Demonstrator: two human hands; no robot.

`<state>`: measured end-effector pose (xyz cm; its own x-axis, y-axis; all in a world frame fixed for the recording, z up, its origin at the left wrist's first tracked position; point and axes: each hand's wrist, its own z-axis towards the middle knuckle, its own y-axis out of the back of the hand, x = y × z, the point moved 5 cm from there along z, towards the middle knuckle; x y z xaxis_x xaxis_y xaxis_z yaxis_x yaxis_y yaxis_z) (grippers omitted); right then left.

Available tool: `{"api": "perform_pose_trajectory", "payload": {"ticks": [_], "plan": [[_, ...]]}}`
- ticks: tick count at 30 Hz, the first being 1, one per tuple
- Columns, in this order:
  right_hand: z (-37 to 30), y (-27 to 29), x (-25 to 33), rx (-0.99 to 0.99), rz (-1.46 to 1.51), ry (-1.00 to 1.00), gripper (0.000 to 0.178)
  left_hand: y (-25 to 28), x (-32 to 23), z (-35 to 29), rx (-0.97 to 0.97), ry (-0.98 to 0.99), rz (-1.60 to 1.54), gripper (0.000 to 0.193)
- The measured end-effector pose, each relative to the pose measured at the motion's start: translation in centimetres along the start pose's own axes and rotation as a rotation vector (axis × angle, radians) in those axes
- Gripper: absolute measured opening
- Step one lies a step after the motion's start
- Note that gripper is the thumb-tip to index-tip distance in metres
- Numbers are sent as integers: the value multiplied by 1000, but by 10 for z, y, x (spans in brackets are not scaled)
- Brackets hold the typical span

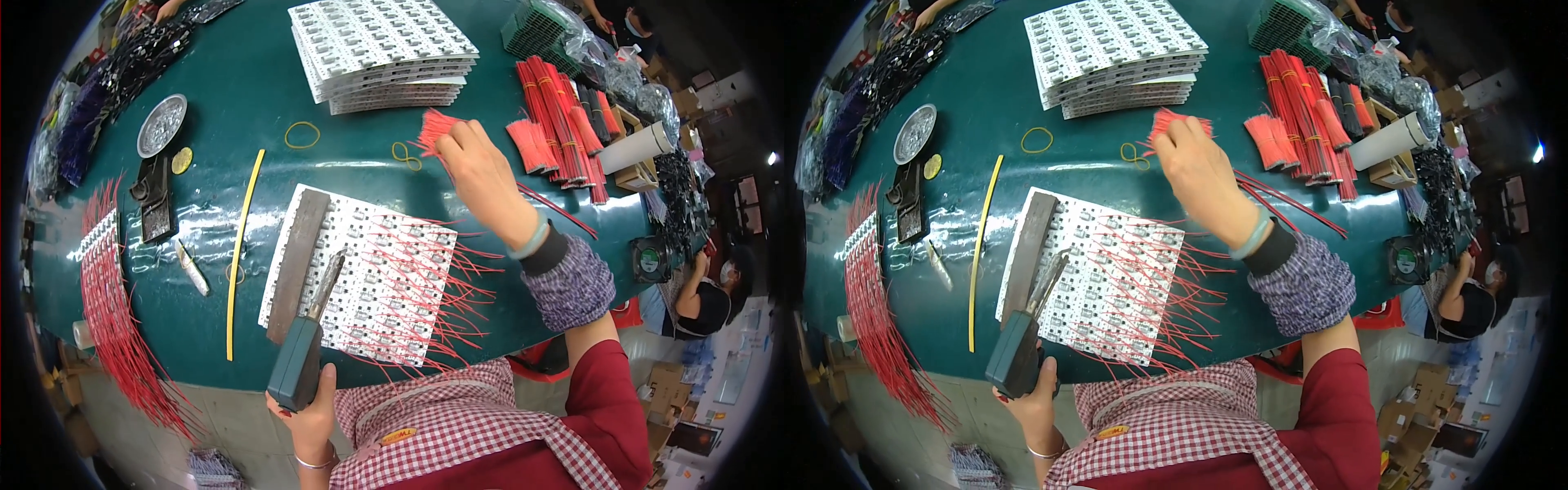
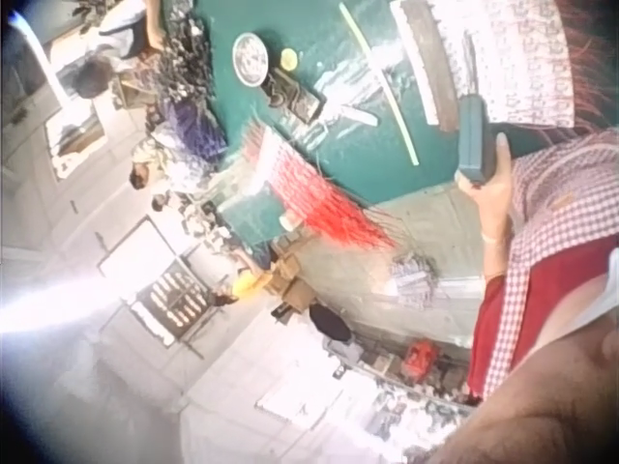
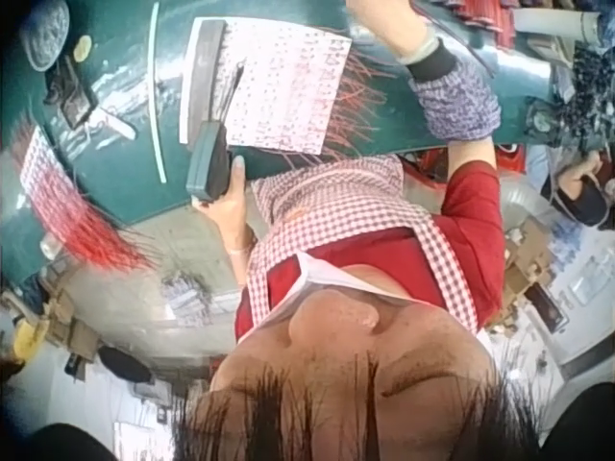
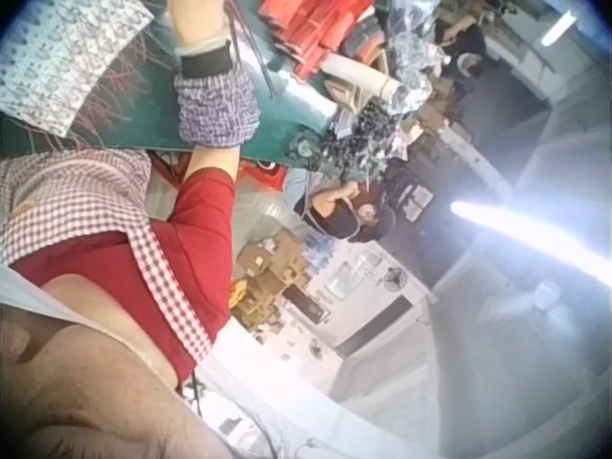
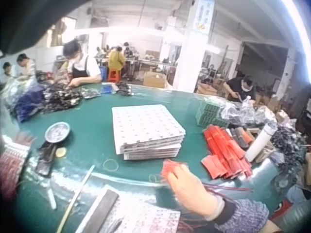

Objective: The person attaches wires onto a circuit board panel, positioning the wires by hand and soldering them in place using a soldering iron.

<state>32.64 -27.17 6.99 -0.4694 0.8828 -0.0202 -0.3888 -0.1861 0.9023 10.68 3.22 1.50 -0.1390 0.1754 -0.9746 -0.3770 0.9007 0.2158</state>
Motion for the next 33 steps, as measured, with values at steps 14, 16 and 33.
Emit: {"api": "perform_pose_trajectory", "payload": {"ticks": [14,16,33], "plan": [[-67,0,131,-43,596,-85,20,9,-10,-4,101,68,24,42],[-67,-3,128,-48,568,-96,19,9,-9,-4,122,53,40,43],[-65,-11,122,28,611,-96,28,1,-6,-4,145,103,25,19]]}}
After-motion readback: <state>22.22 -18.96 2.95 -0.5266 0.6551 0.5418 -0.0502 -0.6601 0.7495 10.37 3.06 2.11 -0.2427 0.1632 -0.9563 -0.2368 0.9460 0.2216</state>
